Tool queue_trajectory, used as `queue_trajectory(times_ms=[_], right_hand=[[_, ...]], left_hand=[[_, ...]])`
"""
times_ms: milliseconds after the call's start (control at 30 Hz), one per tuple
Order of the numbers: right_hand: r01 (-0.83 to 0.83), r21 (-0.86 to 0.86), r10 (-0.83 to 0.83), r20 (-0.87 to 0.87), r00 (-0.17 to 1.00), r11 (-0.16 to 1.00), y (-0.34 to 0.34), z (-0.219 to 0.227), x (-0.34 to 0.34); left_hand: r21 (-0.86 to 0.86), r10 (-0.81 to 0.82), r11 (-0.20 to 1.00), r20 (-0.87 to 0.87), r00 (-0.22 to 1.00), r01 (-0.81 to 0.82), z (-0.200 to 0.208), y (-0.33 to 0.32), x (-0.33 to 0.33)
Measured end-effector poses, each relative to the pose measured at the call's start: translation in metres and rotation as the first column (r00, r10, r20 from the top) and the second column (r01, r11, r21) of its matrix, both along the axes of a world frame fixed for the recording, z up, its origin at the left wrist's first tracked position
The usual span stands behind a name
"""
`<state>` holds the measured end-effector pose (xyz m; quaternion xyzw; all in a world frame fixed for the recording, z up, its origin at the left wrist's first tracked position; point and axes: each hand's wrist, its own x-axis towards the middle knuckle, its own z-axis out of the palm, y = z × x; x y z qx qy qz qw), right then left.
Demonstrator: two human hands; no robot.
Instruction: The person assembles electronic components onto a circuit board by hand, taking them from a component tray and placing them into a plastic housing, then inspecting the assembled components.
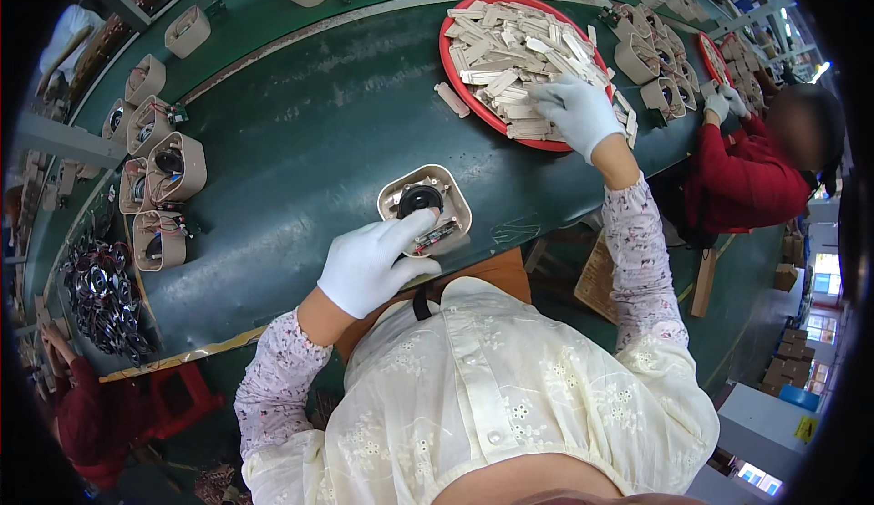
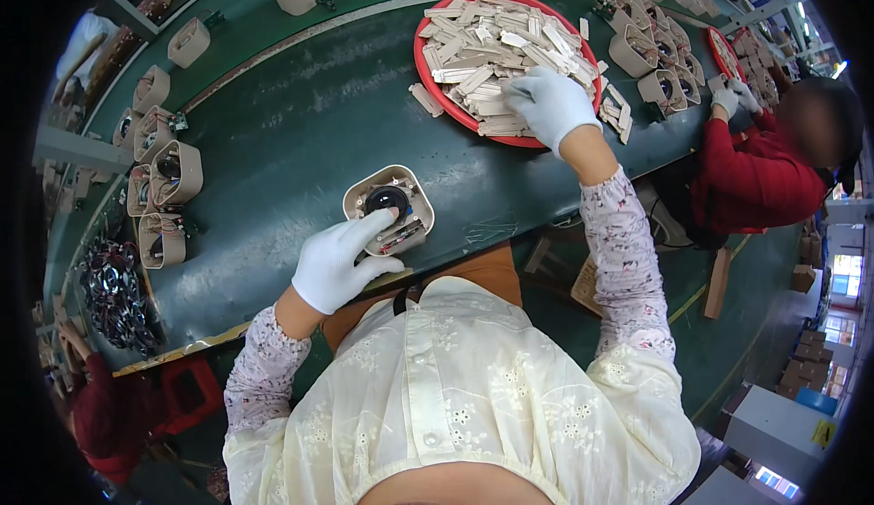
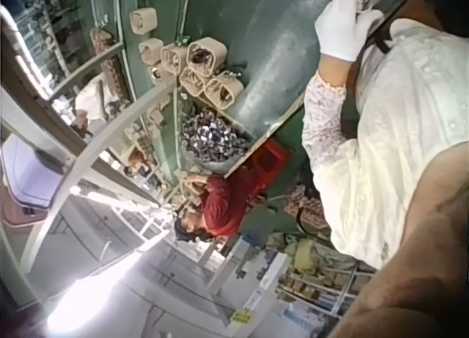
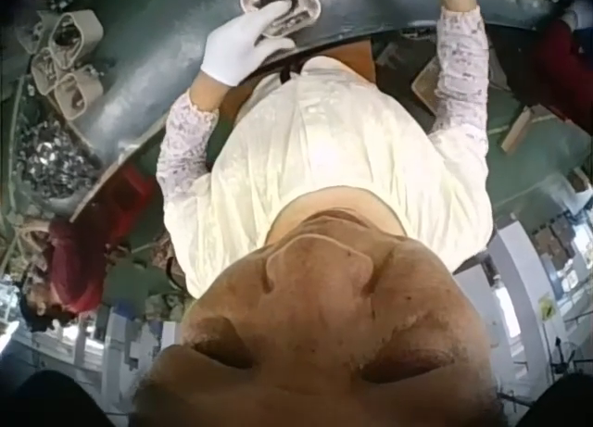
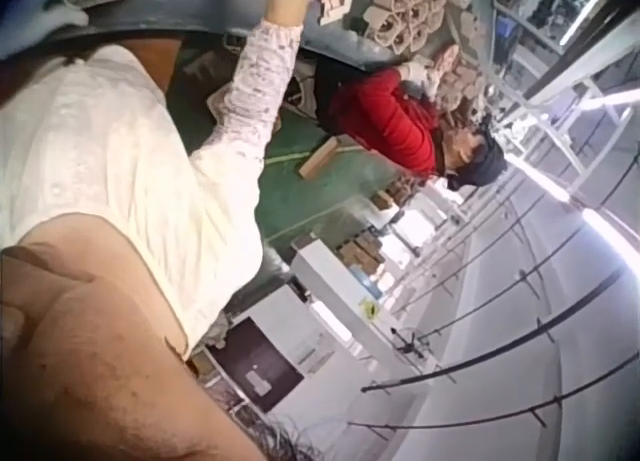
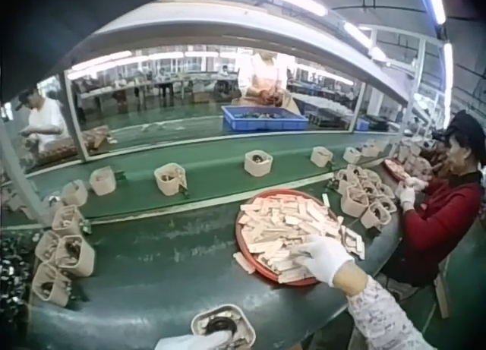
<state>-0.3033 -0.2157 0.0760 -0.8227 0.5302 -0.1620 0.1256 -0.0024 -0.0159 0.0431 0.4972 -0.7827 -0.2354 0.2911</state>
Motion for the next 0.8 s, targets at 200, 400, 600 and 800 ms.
queue_trajectory(times_ms=[200,400,600,800], right_hand=[[-0.079,-0.029,0.070,-0.233,0.970,0.996,0.004,-0.002,0.009],[-0.146,-0.077,0.139,-0.095,0.986,0.986,0.023,0.011,0.016],[-0.138,0.014,0.132,-0.395,0.909,0.990,0.008,0.004,0.025],[-0.150,0.006,0.141,-0.384,0.913,0.989,0.001,-0.006,0.014]], left_hand=[[-0.082,0.008,0.997,0.026,1.000,-0.006,-0.012,0.001,0.004],[-0.043,0.015,0.999,-0.044,0.999,-0.017,-0.014,0.000,0.002],[-0.144,0.028,0.989,-0.088,0.996,-0.040,-0.025,0.003,0.004],[-0.136,0.018,0.990,-0.108,0.994,-0.033,-0.023,0.001,0.002]])
